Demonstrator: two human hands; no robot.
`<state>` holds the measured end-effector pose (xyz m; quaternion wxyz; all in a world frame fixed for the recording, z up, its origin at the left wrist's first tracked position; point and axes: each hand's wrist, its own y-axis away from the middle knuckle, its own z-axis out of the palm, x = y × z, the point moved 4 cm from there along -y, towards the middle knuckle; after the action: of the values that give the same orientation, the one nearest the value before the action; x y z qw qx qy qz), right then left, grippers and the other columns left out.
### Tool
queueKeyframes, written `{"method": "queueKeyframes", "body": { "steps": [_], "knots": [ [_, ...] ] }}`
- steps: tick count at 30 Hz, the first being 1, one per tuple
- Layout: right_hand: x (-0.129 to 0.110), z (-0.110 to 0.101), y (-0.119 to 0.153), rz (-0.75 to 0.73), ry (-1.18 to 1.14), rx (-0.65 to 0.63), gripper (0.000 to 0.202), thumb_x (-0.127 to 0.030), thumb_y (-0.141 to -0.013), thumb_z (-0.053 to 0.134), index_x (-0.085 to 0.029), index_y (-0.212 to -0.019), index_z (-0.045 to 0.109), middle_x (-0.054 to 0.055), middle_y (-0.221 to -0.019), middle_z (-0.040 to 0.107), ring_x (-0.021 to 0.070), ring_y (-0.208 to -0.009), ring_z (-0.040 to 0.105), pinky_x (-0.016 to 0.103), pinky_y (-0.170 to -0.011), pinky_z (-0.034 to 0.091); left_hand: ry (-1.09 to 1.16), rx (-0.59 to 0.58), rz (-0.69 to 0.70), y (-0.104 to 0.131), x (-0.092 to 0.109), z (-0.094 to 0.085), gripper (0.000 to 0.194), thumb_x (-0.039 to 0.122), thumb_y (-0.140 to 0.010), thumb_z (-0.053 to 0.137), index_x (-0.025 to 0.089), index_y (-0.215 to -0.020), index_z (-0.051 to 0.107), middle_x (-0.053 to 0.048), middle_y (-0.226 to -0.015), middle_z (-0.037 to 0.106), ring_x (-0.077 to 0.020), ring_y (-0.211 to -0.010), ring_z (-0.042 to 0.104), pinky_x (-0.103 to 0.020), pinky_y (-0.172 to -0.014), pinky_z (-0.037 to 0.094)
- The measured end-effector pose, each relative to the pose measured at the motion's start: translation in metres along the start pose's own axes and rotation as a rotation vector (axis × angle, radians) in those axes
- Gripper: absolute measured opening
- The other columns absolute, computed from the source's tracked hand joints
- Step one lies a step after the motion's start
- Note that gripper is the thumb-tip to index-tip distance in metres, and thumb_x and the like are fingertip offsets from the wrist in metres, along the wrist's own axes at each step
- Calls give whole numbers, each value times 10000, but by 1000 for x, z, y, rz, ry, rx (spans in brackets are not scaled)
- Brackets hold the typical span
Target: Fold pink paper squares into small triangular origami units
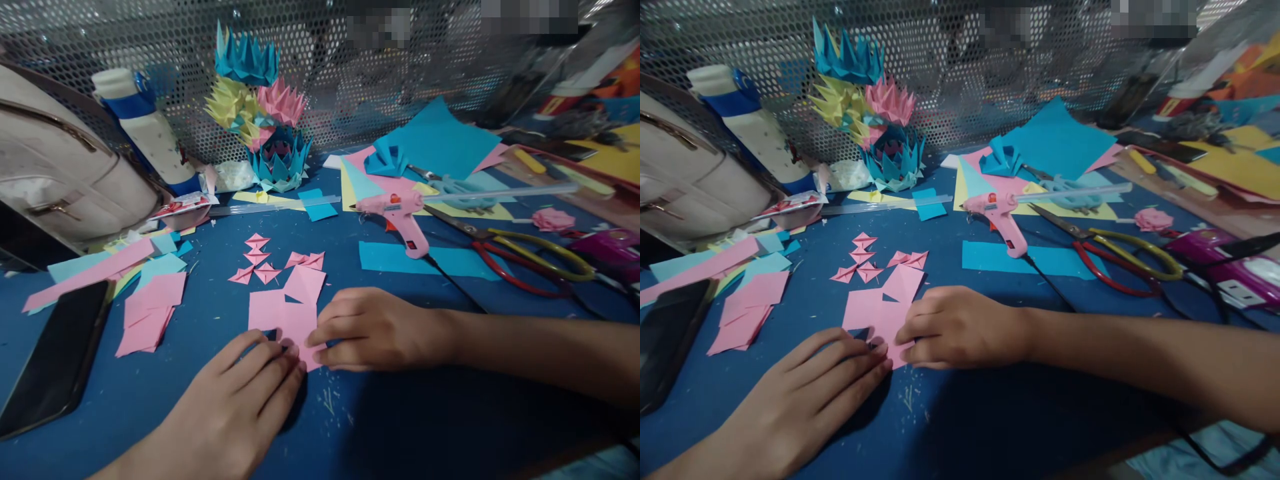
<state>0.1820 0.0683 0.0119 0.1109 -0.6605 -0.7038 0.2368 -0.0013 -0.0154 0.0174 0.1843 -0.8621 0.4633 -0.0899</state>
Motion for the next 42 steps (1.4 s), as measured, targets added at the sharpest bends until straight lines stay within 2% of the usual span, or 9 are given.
{"method": "queueKeyframes", "body": {
  "steps": [7,13,18,22,25,29,34,39,42],
  "knots": [
    [0,3,0,41,-29,-25,244,-324,-1046,469,-174,-1073,659,34,-1112,727,149,-1037,639,318,-888,462,-192,-19,-74,4,19,-6,451,121,-1033,273,115,-1087,720,-82,-1074,759,-237,-1024,628,-385,-1008,350],
    [-7,10,-9,152,133,-196,392,-457,-1039,435,-191,-1281,590,53,-1269,643,205,-1158,542,383,-975,409,-208,-45,-82,4,16,-5,495,125,-1055,237,136,-1059,732,-71,-1029,766,-234,-988,640,-396,-1003,353],
    [-16,-12,-22,292,226,-317,131,-306,-939,599,-196,-923,669,61,-995,643,230,-952,525,377,-793,386,-184,-4,-90,2,17,-6,479,120,-1065,238,116,-1060,718,-75,-1041,765,-234,-966,646,-394,-990,354],
    [-20,-21,-24,289,282,-402,116,-243,-881,639,-197,-775,631,41,-780,588,206,-732,435,359,-642,276,-101,35,-93,0,12,-8,402,115,-1058,271,106,-1104,671,-77,-1008,753,-236,-920,638,-403,-948,376],
    [-16,-13,-23,287,272,-365,238,-288,-950,573,-185,-739,609,47,-800,600,198,-744,441,345,-639,259,47,15,-187,-4,1,-4,226,230,-1048,423,109,-1105,606,-70,-947,705,-240,-845,603,-399,-835,416],
    [-12,2,-20,247,259,-216,487,-598,-981,466,-146,-903,631,80,-891,634,203,-785,476,324,-658,297,262,-73,-371,-8,-15,8,226,376,-1016,511,152,-1028,539,-64,-924,630,-238,-813,556,-373,-718,414],
    [-10,8,-17,288,126,-159,303,-354,-1041,444,-135,-951,633,70,-875,660,178,-799,528,297,-666,328,398,-45,-470,-11,-22,13,77,243,-994,557,181,-953,537,-13,-901,624,-182,-810,544,-325,-736,377],
    [1,2,-15,659,-305,-140,195,-282,-948,564,-161,-799,595,-39,-666,553,91,-584,462,226,-557,296,458,-31,-526,-13,-27,9,112,244,-904,699,183,-937,611,-24,-997,650,-199,-919,578,-336,-795,383],
    [0,1,-15,726,-399,-141,167,-244,-870,590,-159,-727,570,-57,-614,486,76,-553,426,214,-537,275,510,-2,-581,-16,-31,4,83,183,-924,638,180,-844,614,-18,-967,677,-183,-918,609,-326,-810,425]
  ]
}}
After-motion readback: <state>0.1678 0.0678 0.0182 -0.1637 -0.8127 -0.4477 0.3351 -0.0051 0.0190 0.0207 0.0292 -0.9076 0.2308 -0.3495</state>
